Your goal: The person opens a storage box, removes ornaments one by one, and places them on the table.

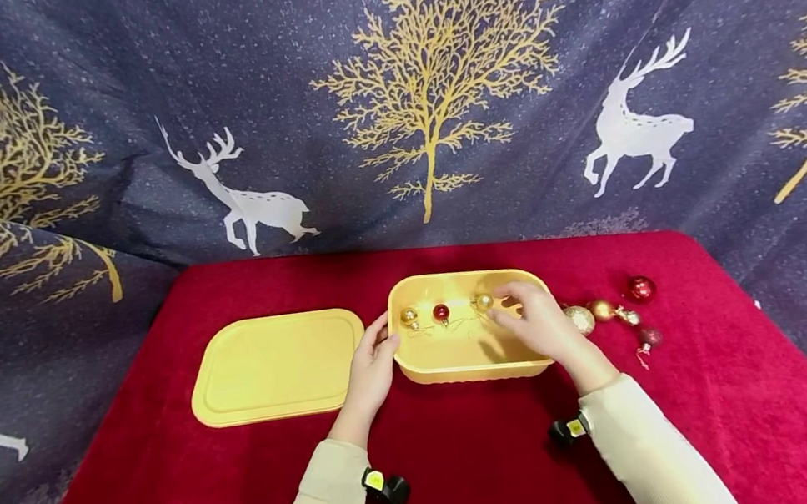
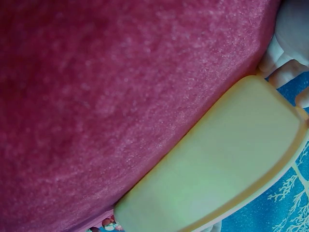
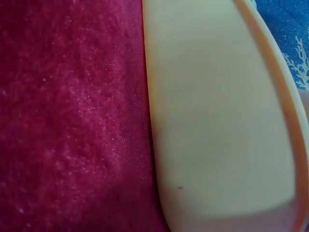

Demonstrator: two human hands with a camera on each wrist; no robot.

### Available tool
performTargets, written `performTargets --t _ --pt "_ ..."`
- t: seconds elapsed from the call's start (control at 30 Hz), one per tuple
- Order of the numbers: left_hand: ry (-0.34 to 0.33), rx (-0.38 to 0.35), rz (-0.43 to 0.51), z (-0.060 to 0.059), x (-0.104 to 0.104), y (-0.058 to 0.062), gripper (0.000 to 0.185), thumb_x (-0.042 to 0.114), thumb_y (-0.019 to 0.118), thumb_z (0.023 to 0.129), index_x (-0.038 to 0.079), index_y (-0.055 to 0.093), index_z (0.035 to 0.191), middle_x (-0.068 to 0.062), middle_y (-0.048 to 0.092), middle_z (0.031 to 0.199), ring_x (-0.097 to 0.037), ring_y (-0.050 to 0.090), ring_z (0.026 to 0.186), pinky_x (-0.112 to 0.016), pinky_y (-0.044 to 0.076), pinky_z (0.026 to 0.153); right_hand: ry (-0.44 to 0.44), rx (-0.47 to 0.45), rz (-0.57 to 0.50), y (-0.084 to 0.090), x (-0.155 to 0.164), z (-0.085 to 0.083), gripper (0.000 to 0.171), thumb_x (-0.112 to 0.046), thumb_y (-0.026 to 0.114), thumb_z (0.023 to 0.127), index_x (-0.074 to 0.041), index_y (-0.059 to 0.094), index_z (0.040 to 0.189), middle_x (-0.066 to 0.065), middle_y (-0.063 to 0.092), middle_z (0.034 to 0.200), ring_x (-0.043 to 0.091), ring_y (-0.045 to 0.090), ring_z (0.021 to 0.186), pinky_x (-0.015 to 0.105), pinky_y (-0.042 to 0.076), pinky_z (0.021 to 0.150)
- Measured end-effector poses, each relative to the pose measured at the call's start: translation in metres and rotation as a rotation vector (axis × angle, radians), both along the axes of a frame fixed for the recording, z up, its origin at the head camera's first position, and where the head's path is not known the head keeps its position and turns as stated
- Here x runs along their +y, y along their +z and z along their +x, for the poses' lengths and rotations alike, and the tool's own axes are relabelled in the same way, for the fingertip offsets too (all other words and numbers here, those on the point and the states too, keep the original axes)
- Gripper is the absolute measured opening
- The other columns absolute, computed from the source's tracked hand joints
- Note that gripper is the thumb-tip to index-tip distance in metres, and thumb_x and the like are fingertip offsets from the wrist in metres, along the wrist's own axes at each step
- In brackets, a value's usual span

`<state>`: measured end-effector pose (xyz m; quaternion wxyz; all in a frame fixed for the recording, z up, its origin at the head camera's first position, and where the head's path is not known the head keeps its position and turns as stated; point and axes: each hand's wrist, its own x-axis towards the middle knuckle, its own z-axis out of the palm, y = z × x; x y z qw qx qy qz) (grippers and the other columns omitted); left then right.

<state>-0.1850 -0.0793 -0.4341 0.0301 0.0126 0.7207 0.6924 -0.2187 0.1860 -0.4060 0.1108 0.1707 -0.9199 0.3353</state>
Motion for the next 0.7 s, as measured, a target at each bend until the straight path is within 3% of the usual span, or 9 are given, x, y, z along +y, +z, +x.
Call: performTargets --t 0.47,0.7 --pt "-0.002 0.015 -0.02 0.0 0.0 -0.001 0.047 0.014 0.046 0.098 0.004 0.038 0.143 -0.023 0.051 0.132 -0.031 0.051 0.122 -0.043 0.042 0.102 0.014 -0.049 0.148 -0.008 -0.005 -0.013 0.036 -0.02 0.069 0.084 -0.001 0.062 0.113 0.017 0.063 0.116 0.033 0.063 0.1 0.044 0.05 0.087" --pt "-0.004 0.015 0.003 -0.014 -0.001 -0.028 0.047 0.02 0.048 0.099 0.013 0.039 0.144 -0.018 0.052 0.133 -0.028 0.052 0.122 -0.044 0.04 0.104 0.039 -0.091 0.201 -0.01 -0.006 -0.017 0.043 -0.022 0.068 0.085 0.001 0.059 0.12 0.02 0.059 0.122 0.036 0.059 0.109 0.047 0.046 0.094"
